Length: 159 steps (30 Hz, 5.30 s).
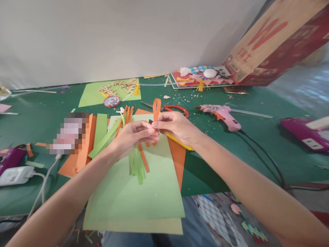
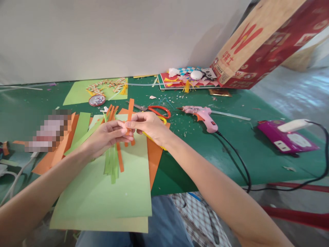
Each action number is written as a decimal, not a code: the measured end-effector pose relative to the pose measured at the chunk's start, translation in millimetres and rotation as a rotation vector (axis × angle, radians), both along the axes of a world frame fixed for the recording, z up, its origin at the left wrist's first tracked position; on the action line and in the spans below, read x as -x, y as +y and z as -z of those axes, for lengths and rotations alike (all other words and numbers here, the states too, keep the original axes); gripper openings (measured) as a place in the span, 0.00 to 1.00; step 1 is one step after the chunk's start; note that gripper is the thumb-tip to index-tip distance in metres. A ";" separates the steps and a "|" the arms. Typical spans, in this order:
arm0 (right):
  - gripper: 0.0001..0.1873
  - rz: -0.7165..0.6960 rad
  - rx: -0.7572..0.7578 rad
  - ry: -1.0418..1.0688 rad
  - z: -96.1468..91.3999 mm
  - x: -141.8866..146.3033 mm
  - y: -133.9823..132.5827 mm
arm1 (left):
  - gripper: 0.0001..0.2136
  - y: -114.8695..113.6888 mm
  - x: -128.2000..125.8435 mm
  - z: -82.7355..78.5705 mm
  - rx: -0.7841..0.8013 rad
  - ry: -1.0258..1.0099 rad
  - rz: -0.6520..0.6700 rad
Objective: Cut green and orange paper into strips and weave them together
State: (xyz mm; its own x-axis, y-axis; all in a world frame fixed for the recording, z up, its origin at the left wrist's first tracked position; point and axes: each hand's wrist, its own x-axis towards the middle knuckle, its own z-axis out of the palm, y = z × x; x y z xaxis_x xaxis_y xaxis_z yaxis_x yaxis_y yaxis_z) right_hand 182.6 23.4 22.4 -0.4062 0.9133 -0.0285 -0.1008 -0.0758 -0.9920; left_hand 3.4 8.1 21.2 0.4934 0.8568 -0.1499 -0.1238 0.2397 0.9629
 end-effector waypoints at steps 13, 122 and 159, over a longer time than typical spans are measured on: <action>0.17 0.108 -0.029 -0.044 1.3 1.7 -0.5 | 0.15 -2.4 -3.1 -1.1 -0.150 0.251 -0.030; 0.17 0.083 -0.149 -0.225 3.6 -0.9 -1.0 | 0.11 -4.9 -6.8 -1.8 -0.250 0.393 -0.013; 0.14 0.128 -0.154 -0.224 2.1 1.0 -3.1 | 0.11 -5.4 -7.1 -1.7 -0.270 0.435 0.003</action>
